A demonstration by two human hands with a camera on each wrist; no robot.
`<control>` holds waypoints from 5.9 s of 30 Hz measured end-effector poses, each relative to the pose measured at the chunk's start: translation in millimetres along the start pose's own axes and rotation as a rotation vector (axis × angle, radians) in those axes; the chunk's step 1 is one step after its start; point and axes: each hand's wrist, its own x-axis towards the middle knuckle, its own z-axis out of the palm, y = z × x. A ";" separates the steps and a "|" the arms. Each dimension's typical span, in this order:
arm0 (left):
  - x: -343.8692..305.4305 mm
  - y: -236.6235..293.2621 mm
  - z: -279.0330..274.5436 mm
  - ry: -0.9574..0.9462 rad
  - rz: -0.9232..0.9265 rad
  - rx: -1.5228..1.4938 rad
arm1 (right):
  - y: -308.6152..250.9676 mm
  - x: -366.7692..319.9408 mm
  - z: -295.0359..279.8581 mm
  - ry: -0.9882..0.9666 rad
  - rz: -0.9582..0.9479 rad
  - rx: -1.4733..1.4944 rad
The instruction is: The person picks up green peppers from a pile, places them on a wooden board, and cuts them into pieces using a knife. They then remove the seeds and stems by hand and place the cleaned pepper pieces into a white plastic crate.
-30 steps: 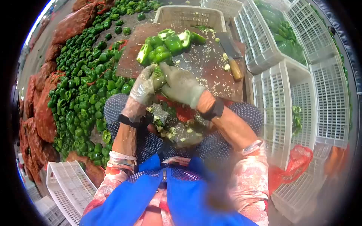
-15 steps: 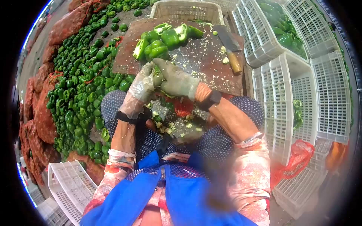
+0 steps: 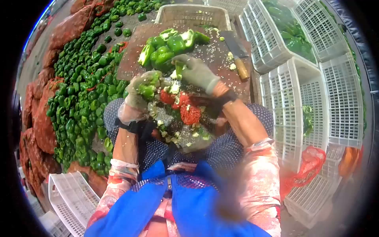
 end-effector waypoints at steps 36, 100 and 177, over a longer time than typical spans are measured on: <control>21.1 -9.4 -3.3 -0.097 0.026 -0.312 | -17.9 -71.8 -68.3 0.388 0.085 0.082; 9.1 28.1 27.2 -0.022 0.220 -0.134 | -32.5 -6.2 -9.4 0.042 -0.089 0.520; 41.9 -51.9 -40.4 -0.095 0.622 0.695 | -32.8 -0.6 37.1 0.342 -0.444 -0.527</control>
